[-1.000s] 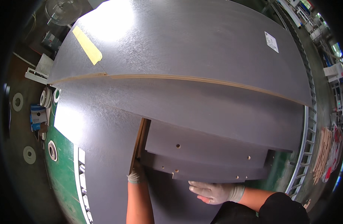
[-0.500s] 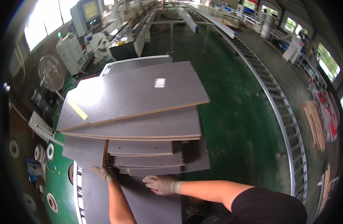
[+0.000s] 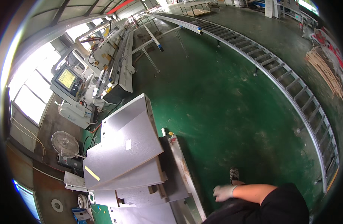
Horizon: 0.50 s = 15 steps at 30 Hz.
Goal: The person picks up dark gray wood panels and feeds them one at a time into an automated edge-banding machine, then gathers and stacks processed panels onto a worktable.
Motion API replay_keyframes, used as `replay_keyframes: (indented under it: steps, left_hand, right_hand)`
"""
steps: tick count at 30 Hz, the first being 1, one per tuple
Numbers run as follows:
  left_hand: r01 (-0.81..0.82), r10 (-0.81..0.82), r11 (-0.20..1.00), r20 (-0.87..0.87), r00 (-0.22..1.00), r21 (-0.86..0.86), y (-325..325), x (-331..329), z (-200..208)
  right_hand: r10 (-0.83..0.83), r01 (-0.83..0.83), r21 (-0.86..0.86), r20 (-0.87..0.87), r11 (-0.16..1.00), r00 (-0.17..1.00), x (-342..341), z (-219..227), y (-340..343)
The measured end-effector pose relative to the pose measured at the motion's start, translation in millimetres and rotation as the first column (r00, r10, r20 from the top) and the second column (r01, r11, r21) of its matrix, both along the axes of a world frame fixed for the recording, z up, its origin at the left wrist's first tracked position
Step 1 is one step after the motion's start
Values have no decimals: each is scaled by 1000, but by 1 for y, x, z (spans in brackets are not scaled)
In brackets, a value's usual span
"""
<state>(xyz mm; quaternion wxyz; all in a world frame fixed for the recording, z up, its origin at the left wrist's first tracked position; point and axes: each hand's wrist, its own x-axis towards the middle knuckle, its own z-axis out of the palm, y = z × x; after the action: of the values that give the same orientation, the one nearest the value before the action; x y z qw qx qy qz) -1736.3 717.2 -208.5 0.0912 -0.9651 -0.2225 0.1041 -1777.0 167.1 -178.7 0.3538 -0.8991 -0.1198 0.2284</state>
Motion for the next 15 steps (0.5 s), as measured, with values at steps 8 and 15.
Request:
replay_keyframes:
  steps: [8, 15]
  left_hand:
    - [566, -826, 553, -317, 466, -611, -165, 69, 80]
    - [-302, -225, -169, -261, 939, -938, -493, 142, 218]
  right_hand:
    - [-866, 857, 303, 156, -416, -475, -132, -111, -469]
    - [-775, 739, 545, -630, -396, 48, 40, -1, -497]
